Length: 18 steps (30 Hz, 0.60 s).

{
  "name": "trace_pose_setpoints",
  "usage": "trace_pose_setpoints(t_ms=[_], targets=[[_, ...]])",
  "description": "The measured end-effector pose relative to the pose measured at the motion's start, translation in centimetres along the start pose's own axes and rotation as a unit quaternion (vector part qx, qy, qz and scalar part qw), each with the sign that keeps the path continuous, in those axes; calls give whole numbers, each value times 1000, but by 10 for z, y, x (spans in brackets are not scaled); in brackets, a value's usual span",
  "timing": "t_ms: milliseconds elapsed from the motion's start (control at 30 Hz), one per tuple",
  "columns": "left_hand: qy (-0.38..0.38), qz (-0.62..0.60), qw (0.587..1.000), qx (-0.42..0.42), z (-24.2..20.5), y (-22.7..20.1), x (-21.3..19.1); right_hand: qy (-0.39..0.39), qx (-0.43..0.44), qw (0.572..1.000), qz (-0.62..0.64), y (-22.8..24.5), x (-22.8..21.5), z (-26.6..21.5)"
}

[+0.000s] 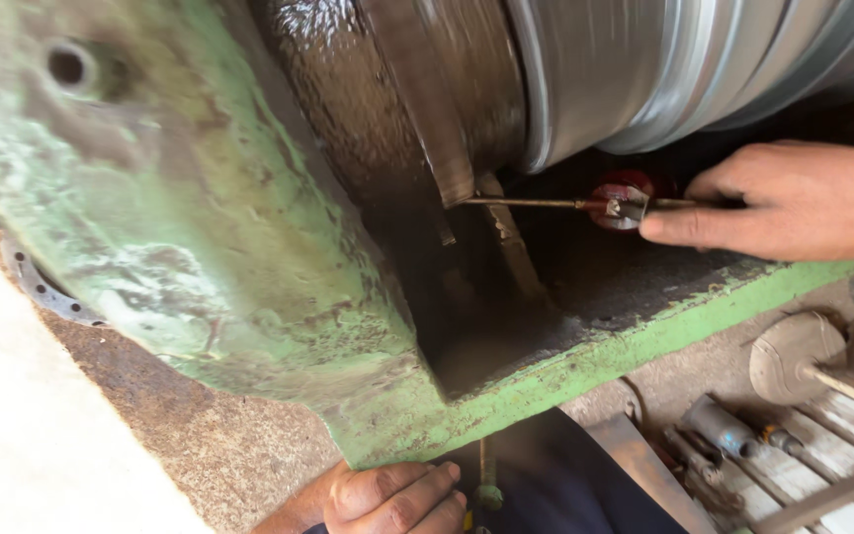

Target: The person picks up a red oil can, refills it from a black container, then uses the can's spout to apply oil to a rotating pulley on a green machine. The person holds the can steady while the pulley spins and continues applying oil along the pulley's edge.

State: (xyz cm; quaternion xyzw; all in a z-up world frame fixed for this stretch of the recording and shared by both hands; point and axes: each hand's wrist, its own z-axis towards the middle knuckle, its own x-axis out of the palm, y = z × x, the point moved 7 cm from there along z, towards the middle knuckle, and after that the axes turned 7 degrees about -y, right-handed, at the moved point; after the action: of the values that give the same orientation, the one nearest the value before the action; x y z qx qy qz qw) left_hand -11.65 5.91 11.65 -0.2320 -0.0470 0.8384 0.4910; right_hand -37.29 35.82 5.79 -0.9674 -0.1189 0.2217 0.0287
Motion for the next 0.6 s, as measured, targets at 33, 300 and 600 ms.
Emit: trace_pose_setpoints(t_ms=[33, 300, 600], targets=[[-3, -1, 1000, -13, -2, 2, 1, -1, -2, 1000, 6, 0, 0, 2], [26, -13, 999, 18, -16, 6, 0, -12, -37, 999, 7, -3, 6, 19], [27, -6, 998, -59, -31, 3, -2, -1, -32, 999, -9, 1, 6, 23]])
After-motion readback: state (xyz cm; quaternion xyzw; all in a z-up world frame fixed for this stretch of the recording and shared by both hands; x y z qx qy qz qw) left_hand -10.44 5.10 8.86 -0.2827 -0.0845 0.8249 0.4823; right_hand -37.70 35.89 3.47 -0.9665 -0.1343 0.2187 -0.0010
